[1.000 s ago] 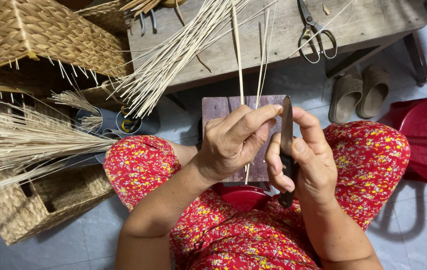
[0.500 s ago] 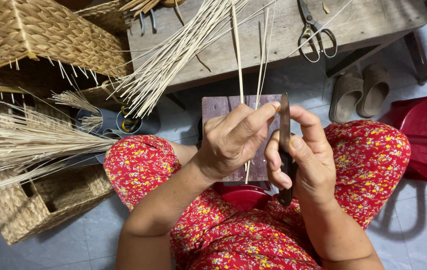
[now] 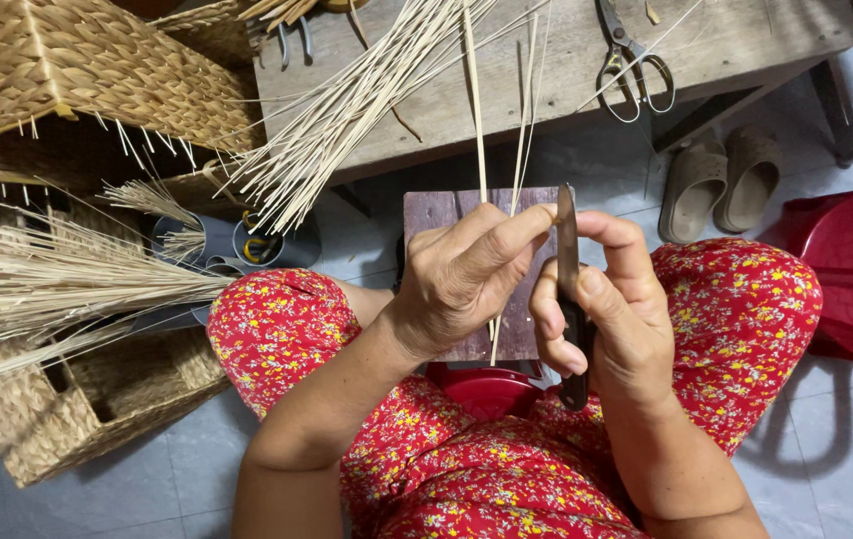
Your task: The person sits on a low stool and uses a small knife to shave and split bamboo sticks into thin strips, working each stick against a wooden board on their lap. They peel thin slivers off, set finished strips aside, and pick up new sticks to repeat the process.
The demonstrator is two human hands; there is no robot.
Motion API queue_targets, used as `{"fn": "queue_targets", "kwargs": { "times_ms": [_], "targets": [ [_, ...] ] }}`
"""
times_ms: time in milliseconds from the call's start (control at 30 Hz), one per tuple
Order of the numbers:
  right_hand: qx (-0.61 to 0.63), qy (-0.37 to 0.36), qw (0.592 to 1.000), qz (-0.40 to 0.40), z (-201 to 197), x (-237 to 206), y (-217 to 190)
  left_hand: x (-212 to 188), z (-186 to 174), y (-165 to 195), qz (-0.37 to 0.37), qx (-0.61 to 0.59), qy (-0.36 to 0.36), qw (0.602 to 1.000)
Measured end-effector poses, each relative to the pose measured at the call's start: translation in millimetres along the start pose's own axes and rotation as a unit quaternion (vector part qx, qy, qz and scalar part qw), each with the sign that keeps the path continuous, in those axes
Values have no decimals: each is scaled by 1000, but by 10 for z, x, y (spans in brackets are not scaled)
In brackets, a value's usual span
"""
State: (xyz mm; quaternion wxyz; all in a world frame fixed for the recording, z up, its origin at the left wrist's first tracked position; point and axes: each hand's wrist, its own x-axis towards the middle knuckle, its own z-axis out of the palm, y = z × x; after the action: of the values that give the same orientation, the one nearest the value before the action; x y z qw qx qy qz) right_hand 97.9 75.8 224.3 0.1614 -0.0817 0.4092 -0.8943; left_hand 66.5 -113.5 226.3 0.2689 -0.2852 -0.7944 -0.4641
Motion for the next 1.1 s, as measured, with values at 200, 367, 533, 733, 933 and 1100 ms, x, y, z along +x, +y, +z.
{"fn": "queue_targets", "kwargs": {
  "times_ms": [200,367,533,733,933,1100],
  "targets": [
    [13,-9,1000,8,4,-20,-25,-8,-19,-7,-21,-42,-18,999],
    [2,3,1000,8,27,-3,-23,-7,-13,2,-12,-9,-10,1000],
    [9,4,1000,11,47,28,-21,-18,24,17,4,34,15,999],
    [-3,28,1000,12,71,0,22,-76,133,108,-54,-23,36,998],
    [9,39,999,20,79,-18,57,-111,164,143,-63,9,43,997],
    [14,25,999,36,65,-11,31,-89,136,112,-31,36,45,998]
  ]
}}
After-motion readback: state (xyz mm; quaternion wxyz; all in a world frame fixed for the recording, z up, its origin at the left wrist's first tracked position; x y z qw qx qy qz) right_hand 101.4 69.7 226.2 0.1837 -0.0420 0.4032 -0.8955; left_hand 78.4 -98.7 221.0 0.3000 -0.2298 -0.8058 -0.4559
